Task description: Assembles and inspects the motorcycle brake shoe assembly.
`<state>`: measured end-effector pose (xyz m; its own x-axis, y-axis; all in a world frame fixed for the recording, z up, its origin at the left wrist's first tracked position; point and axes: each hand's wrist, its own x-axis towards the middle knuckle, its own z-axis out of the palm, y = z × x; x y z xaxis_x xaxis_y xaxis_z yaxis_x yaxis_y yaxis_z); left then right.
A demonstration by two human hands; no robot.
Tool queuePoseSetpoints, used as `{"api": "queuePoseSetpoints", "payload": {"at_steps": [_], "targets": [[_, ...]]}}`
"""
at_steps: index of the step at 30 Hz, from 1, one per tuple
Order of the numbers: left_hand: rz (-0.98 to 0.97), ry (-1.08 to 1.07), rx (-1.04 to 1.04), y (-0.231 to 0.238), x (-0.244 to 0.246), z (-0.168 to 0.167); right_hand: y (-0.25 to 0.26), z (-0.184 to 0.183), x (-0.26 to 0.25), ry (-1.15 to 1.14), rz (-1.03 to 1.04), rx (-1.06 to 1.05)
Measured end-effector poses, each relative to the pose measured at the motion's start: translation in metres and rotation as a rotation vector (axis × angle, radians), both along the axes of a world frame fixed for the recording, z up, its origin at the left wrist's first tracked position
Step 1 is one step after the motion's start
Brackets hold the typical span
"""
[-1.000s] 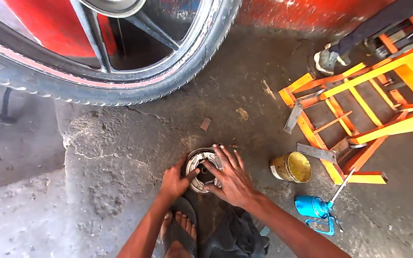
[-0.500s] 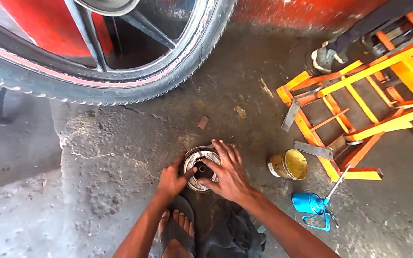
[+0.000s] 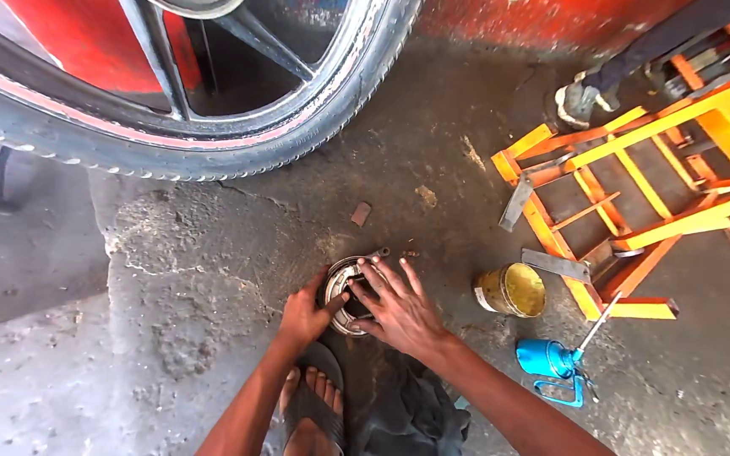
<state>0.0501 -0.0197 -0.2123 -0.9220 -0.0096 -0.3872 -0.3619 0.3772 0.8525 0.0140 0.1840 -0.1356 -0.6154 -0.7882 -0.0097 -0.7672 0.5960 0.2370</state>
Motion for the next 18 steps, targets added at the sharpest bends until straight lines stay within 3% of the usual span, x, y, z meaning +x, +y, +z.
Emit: {"api": "queuePoseSetpoints", "payload": {"at_steps": [18], "targets": [[-0.002,-0.038,0.004,0.0,0.0,0.002,0.019,0.011,-0.015,-0.093,0.011,-0.055]]}}
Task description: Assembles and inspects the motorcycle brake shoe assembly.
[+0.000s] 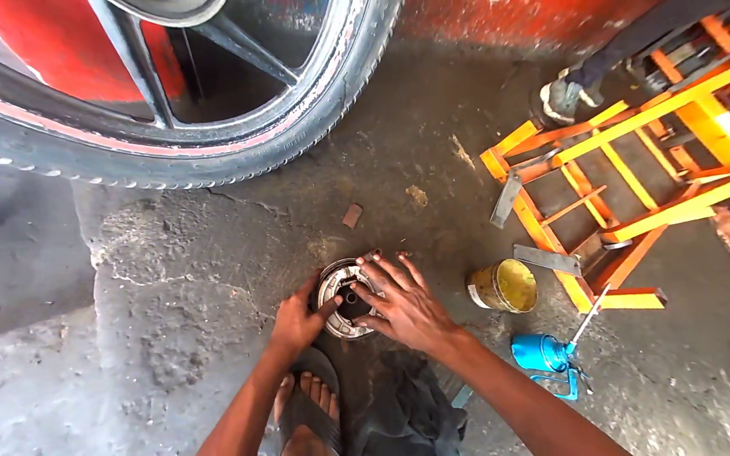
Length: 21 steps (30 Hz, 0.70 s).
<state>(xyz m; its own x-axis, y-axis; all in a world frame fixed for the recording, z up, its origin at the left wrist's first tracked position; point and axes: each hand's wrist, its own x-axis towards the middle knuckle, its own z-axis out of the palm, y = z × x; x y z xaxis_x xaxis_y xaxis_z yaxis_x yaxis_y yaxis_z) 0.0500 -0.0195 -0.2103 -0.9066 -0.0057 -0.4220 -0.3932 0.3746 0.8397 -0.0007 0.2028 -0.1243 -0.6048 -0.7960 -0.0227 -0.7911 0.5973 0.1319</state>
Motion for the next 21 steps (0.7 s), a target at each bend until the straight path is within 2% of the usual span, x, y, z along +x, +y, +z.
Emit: {"api": "queuePoseSetpoints", "payload": {"at_steps": [2,4,5,8,10,12,14,15,16,18,19,21], "targets": [[0.014,0.011,-0.02,0.0,0.002,0.003,0.011,0.014,0.012,-0.022,-0.081,-0.15],[0.06,0.052,-0.092,0.003,0.006,0.006,0.028,0.032,0.044,-0.091,-0.272,-0.264],[0.102,0.083,-0.138,0.005,0.009,0.007,0.036,0.039,0.067,-0.172,-0.38,-0.255],[0.275,0.207,-0.231,0.01,0.018,0.008,0.054,0.05,0.146,-0.617,-0.571,0.023],[0.372,0.307,-0.267,0.012,0.019,0.013,0.06,0.029,0.19,-0.789,-0.595,0.183],[0.39,0.445,-0.294,0.019,0.018,0.023,0.067,0.009,0.208,-0.716,-0.632,0.146],[0.286,0.567,-0.232,0.034,0.017,0.04,0.071,0.022,0.189,-0.588,-0.715,-0.057],[0.183,0.558,-0.149,0.044,0.019,0.053,0.072,0.041,0.172,-0.517,-0.737,-0.165],[0.04,0.462,-0.026,0.055,0.021,0.071,0.074,0.067,0.154,-0.445,-0.734,-0.254],[-0.24,0.099,0.361,0.071,0.022,0.116,0.078,0.116,0.122,-0.276,-0.658,-0.395],[-0.308,-0.045,0.621,0.076,0.025,0.139,0.075,0.136,0.109,-0.222,-0.596,-0.456],[-0.258,-0.213,1.164,0.087,0.035,0.171,0.059,0.157,0.091,-0.216,-0.419,-0.511]]}}
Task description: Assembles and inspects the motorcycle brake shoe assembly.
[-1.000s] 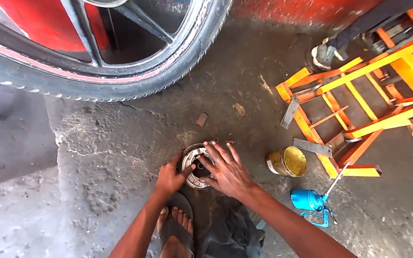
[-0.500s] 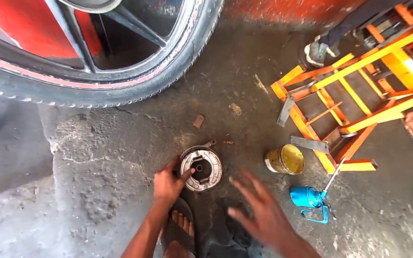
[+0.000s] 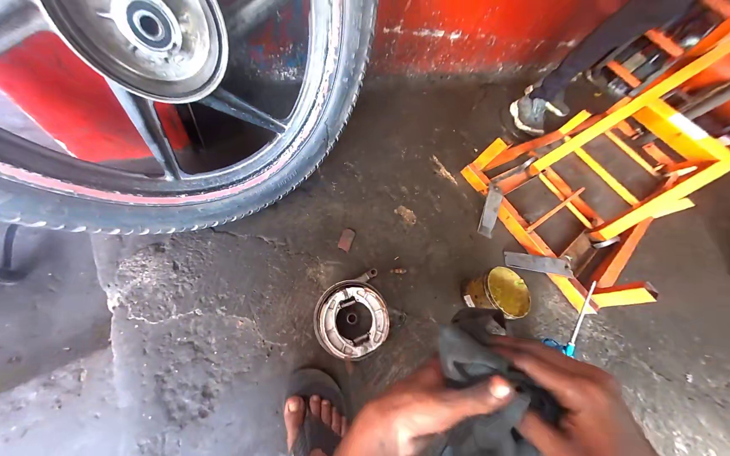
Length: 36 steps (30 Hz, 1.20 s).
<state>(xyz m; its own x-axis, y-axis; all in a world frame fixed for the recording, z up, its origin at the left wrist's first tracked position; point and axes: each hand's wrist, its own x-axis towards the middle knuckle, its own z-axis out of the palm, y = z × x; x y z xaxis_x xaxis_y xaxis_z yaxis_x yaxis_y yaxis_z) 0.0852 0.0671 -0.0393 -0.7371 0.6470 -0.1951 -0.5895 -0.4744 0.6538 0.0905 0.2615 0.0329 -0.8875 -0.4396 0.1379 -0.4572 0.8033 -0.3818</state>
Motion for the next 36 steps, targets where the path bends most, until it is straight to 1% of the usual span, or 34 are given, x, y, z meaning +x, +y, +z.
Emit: {"api": "queuePoseSetpoints", "payload": {"at_steps": [1,2,3,4,5,7,9,11,12,13,14,15,16,18,19,20,22,23,25,26,27,29,30,31,32,33,34,36], "targets": [[0.063,-0.153,0.218,0.007,0.005,0.007,-0.013,0.001,-0.003,0.003,0.07,-0.009],[0.15,-0.294,0.403,0.014,0.009,0.007,-0.026,-0.001,-0.002,-0.013,0.114,-0.018],[0.229,-0.381,0.541,0.017,0.01,0.004,-0.037,-0.005,-0.001,-0.048,0.139,-0.049],[0.291,-0.407,0.607,0.017,0.009,0.002,-0.045,-0.01,0.001,-0.104,0.153,-0.133],[0.35,-0.391,0.614,0.016,0.008,0.001,-0.051,-0.014,0.004,-0.189,0.157,-0.282],[0.461,-0.286,0.601,0.018,0.009,-0.004,-0.059,-0.023,0.013,-0.396,0.138,-0.729],[0.526,-0.202,0.629,0.022,0.011,-0.009,-0.065,-0.028,0.02,-0.535,0.13,-1.128],[0.557,-0.187,0.703,0.025,0.011,-0.01,-0.064,-0.024,0.021,-0.662,0.157,-1.342],[0.562,-0.225,0.764,0.028,0.011,-0.012,-0.063,-0.019,0.02,-0.736,0.145,-1.449],[0.572,-0.309,0.796,0.034,0.012,-0.016,-0.063,-0.011,0.019,-0.766,0.08,-1.522],[0.556,-0.382,0.805,0.039,0.013,-0.02,-0.061,-0.003,0.016,-0.761,-0.011,-1.549],[0.507,-0.443,0.778,0.043,0.017,-0.02,-0.058,0.0,0.011,-0.709,-0.093,-1.536],[0.45,-0.465,0.722,0.046,0.022,-0.018,-0.051,-0.003,0.004,-0.637,-0.19,-1.466],[0.397,-0.48,0.658,0.048,0.028,-0.015,-0.04,-0.021,0.001,-0.583,-0.342,-1.226],[0.414,-0.497,0.615,0.044,0.028,-0.01,-0.038,-0.031,0.006,-0.578,-0.344,-1.086],[0.446,-0.539,0.525,0.036,0.025,0.005,-0.038,-0.039,0.014,-0.562,-0.297,-0.915],[0.489,-0.646,0.221,0.008,0.012,0.053,-0.035,-0.06,0.032,-0.474,-0.222,-0.673],[0.511,-0.647,0.101,0.001,0.009,0.065,-0.033,-0.07,0.04,-0.421,-0.222,-0.543],[0.534,-0.714,-0.072,0.001,0.005,0.065,-0.036,-0.073,0.049,-0.348,-0.177,-0.209],[0.526,-0.755,-0.095,0.003,0.003,0.058,-0.042,-0.067,0.052,-0.316,-0.148,-0.088],[0.518,-0.768,-0.075,0.005,0.004,0.049,-0.042,-0.061,0.056,-0.296,-0.139,-0.067],[0.475,-0.769,0.059,0.006,0.005,0.042,-0.027,-0.053,0.059,-0.216,-0.195,-0.187],[0.434,-0.74,0.121,0.003,0.005,0.045,-0.016,-0.053,0.057,-0.113,-0.245,-0.164],[0.372,-0.688,0.172,-0.002,0.005,0.048,-0.005,-0.056,0.054,-0.037,-0.259,-0.05],[0.301,-0.639,0.172,-0.006,0.005,0.051,0.002,-0.063,0.053,-0.028,-0.226,0.067],[0.246,-0.594,0.126,-0.009,0.006,0.051,0.006,-0.071,0.054,-0.06,-0.189,0.147],[0.237,-0.554,0.045,-0.009,0.007,0.049,0.007,-0.076,0.057,-0.122,-0.157,0.212],[0.314,-0.542,-0.098,-0.006,0.009,0.039,0.003,-0.08,0.055,-0.326,-0.09,0.283]]}}
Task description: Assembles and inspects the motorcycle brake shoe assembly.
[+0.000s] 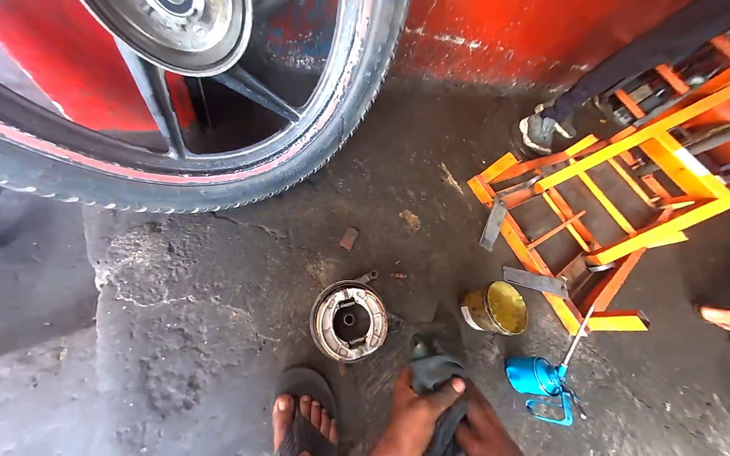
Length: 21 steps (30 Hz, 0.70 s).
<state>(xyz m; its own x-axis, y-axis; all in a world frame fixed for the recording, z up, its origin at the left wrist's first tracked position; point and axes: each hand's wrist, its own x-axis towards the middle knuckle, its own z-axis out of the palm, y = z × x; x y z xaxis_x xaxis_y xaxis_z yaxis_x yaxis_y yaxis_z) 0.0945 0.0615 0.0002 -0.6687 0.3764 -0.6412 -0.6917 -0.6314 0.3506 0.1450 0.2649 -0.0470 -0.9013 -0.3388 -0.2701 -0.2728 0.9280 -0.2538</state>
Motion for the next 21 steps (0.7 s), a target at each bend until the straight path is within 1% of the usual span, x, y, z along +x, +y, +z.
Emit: {"api": "queuePoseSetpoints", "payload": {"at_steps": [1,2,4,6,7,8,9,10,11,12,13,14,15,16,17,18,19,20,21], "targets": [[0.025,-0.042,-0.059,0.002,0.0,-0.002,-0.001,-0.005,-0.002,-0.065,0.006,-0.023],[0.031,-0.086,-0.112,0.003,-0.002,-0.003,-0.003,-0.011,-0.002,-0.063,0.007,-0.067],[-0.005,-0.139,-0.181,0.002,-0.009,-0.003,-0.01,-0.023,0.0,0.07,0.014,-0.122],[-0.057,-0.158,-0.217,0.006,-0.011,-0.007,-0.012,-0.026,0.005,0.184,0.046,-0.063],[-0.057,-0.14,-0.219,0.015,-0.008,-0.019,-0.011,-0.024,0.007,0.221,0.078,-0.009],[-0.031,-0.083,-0.217,0.033,-0.002,-0.046,-0.007,-0.021,0.007,0.25,0.118,0.03],[-0.004,-0.009,-0.24,0.058,0.007,-0.084,0.0,-0.016,0.005,0.275,0.161,0.039],[0.002,0.021,-0.257,0.075,0.012,-0.109,0.008,-0.007,0.001,0.309,0.2,-0.005],[-0.019,0.049,-0.31,0.081,0.013,-0.12,0.014,0.006,-0.006,0.33,0.203,-0.114],[-0.083,0.077,-0.401,0.075,0.011,-0.118,0.014,0.023,-0.019,0.332,0.173,-0.255],[-0.207,0.097,-0.485,0.056,0.008,-0.101,0.009,0.041,-0.036,0.322,0.132,-0.365],[-0.367,0.093,-0.529,0.03,0.003,-0.071,0.0,0.053,-0.058,0.324,0.088,-0.393],[-0.548,0.103,-0.586,0.011,0.0,-0.047,-0.006,0.053,-0.083,0.332,0.057,-0.345],[-0.702,0.134,-0.656,0.002,0.001,-0.034,-0.009,0.041,-0.108,0.307,0.037,-0.239],[-0.821,0.173,-0.762,-0.002,0.006,-0.031,-0.009,0.024,-0.129,0.191,0.021,-0.113],[-0.905,0.202,-0.892,-0.004,0.011,-0.036,-0.009,0.004,-0.146,-0.001,0.013,0.003],[-0.975,0.218,-0.967,-0.009,0.012,-0.037,-0.009,-0.019,-0.159,-0.192,0.028,0.084],[-1.025,0.227,-1.019,-0.012,0.01,-0.036,-0.009,-0.041,-0.164,-0.329,0.058,0.091],[-1.051,0.241,-1.074,-0.011,0.01,-0.038,-0.009,-0.059,-0.163,-0.401,0.077,0.066]]}}
